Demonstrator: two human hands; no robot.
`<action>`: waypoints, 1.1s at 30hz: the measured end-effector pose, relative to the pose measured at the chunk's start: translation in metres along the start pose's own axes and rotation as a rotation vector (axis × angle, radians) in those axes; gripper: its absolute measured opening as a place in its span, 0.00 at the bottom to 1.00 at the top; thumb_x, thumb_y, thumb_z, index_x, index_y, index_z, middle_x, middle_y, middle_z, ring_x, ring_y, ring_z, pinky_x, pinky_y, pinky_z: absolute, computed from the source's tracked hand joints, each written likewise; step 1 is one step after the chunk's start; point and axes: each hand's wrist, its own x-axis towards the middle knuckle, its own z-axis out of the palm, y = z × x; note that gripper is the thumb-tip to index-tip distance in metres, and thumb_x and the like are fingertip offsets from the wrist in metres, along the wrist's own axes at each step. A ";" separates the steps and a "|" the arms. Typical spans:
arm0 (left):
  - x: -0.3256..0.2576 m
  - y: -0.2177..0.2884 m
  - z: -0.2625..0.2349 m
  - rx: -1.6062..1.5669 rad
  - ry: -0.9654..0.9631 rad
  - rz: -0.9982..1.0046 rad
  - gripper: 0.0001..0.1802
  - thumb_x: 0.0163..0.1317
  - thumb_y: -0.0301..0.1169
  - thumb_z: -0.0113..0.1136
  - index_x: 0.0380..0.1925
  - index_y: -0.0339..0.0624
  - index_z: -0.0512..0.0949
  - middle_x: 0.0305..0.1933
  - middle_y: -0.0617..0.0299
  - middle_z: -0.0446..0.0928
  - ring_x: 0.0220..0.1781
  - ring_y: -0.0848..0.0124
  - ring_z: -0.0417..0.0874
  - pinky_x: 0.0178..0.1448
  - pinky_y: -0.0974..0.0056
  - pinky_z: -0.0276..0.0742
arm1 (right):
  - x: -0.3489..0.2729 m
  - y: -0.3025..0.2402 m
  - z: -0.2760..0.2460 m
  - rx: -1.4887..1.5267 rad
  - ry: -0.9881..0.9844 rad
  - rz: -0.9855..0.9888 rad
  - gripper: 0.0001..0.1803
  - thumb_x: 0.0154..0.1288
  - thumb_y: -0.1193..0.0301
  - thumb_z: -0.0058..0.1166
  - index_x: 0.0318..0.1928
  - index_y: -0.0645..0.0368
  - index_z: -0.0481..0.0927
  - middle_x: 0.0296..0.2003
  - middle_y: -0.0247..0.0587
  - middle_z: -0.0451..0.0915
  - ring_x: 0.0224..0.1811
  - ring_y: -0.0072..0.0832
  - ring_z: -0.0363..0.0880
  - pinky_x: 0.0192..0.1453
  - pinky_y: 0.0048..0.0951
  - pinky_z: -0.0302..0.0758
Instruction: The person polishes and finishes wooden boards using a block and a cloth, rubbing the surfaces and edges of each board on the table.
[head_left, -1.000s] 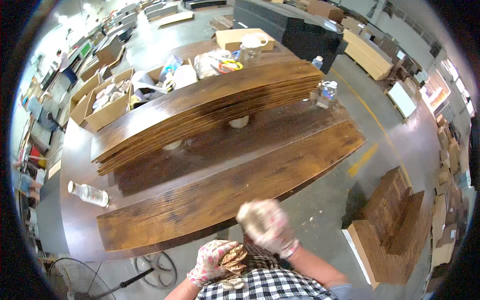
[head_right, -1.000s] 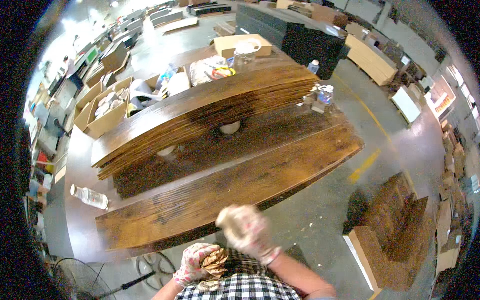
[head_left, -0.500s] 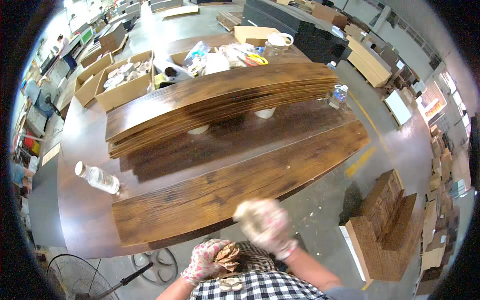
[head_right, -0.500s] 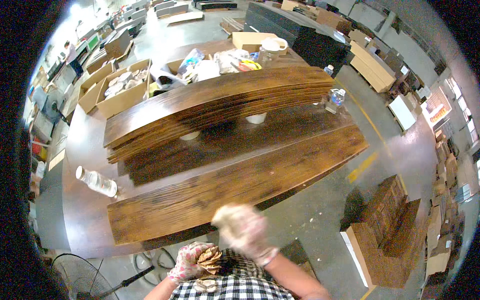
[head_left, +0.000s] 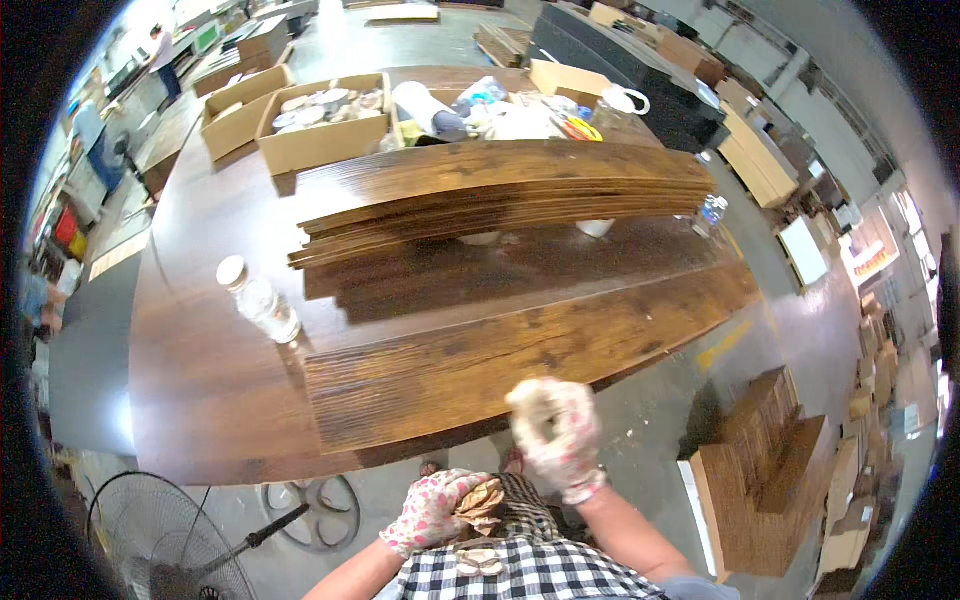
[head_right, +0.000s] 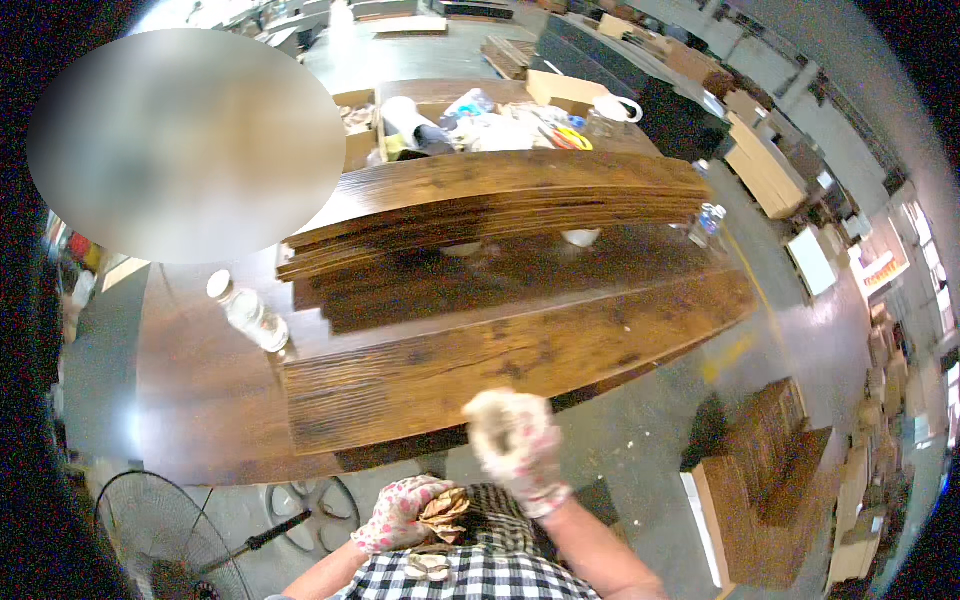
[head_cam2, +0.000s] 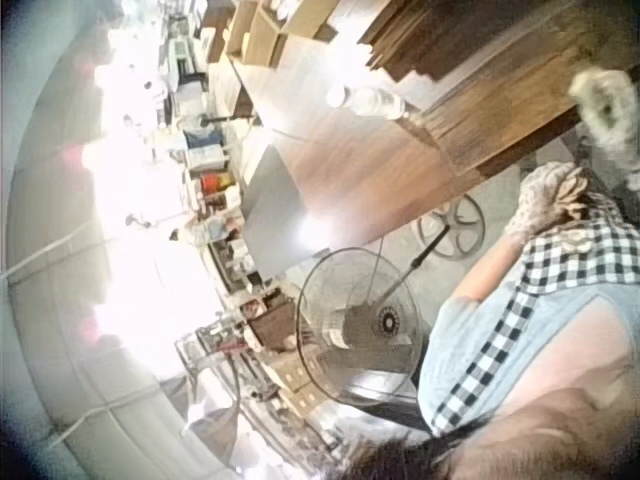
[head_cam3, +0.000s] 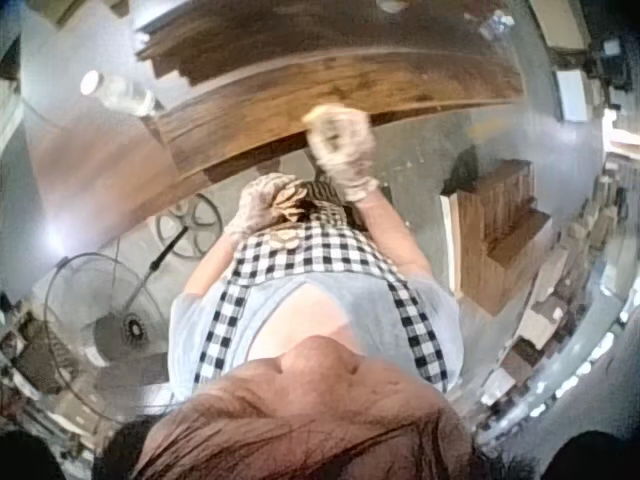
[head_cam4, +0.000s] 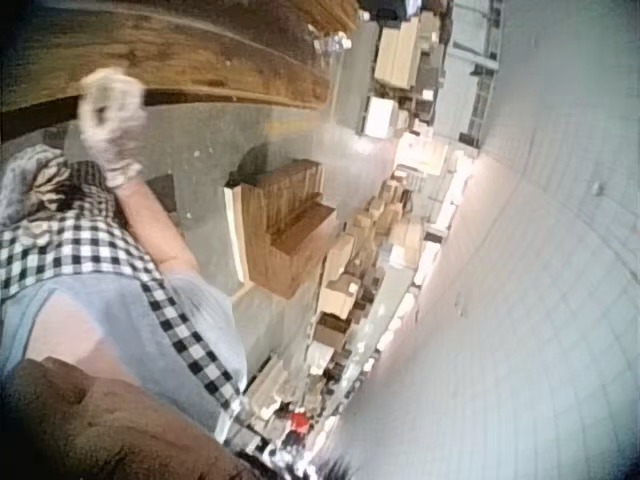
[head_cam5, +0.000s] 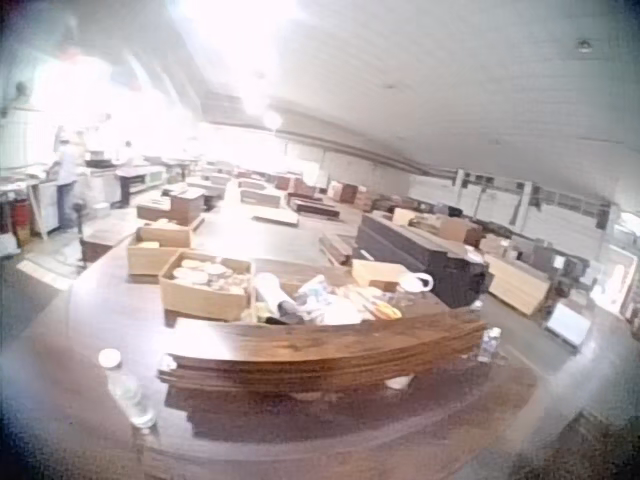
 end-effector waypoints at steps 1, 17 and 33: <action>-0.001 0.002 -0.004 -0.013 0.000 -0.007 0.30 0.49 0.38 0.68 0.54 0.45 0.76 0.52 0.54 0.79 0.54 0.57 0.80 0.57 0.56 0.75 | -0.009 0.004 -0.002 -0.127 0.105 0.152 0.24 0.49 0.76 0.66 0.49 0.54 0.75 0.39 0.37 0.79 0.37 0.32 0.79 0.37 0.31 0.79; -0.049 -0.020 -0.002 0.048 0.132 -0.221 0.29 0.41 0.34 0.72 0.47 0.38 0.79 0.45 0.50 0.81 0.50 0.50 0.81 0.54 0.57 0.77 | 0.015 -0.087 0.088 0.210 -0.303 -0.160 0.29 0.52 0.62 0.67 0.53 0.59 0.74 0.40 0.43 0.78 0.37 0.38 0.82 0.33 0.32 0.79; -0.060 0.010 -0.066 -0.363 0.272 0.002 0.31 0.42 0.34 0.75 0.50 0.43 0.79 0.51 0.53 0.81 0.54 0.58 0.82 0.59 0.57 0.76 | 0.043 -0.001 -0.028 0.302 -0.115 0.228 0.14 0.57 0.75 0.60 0.44 0.61 0.76 0.38 0.41 0.79 0.38 0.29 0.79 0.44 0.27 0.77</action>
